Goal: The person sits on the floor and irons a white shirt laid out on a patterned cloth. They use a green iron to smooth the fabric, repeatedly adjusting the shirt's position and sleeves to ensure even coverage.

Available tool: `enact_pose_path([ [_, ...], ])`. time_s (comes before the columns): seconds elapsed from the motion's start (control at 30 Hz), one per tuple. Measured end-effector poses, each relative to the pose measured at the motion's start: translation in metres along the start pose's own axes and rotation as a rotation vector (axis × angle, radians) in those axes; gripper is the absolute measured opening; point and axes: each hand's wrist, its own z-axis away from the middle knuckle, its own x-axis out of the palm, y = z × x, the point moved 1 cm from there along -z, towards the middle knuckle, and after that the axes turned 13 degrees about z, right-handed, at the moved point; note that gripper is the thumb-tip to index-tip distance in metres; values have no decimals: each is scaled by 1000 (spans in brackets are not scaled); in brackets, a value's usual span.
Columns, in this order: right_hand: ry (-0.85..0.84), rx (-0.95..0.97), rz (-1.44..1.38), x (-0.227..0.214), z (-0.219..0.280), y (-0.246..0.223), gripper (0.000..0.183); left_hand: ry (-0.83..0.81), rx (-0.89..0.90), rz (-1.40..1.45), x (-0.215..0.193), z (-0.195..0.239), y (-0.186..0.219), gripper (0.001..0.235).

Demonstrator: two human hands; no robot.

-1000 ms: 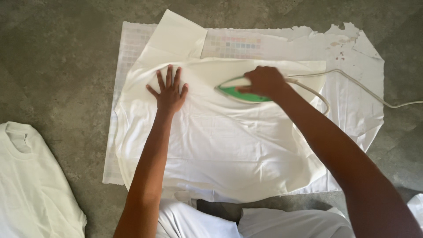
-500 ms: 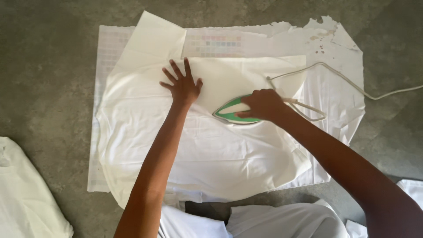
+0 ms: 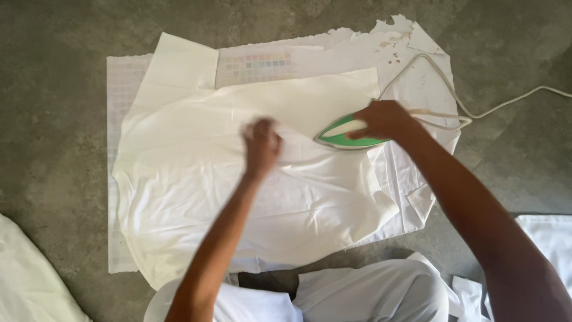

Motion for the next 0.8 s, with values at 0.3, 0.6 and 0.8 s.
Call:
enact_pose_path([
  [0.3,117,-23,-7,30,-38,-15,82,-600,72,203,22,99,257,94],
  [0.6,149,-323,106,31,-21,-66,67,-714,390,-50,72,122,279,79],
  [0.8,151,-196,113,19,-5,-69,67,-406,372,212,101,146,281,53],
])
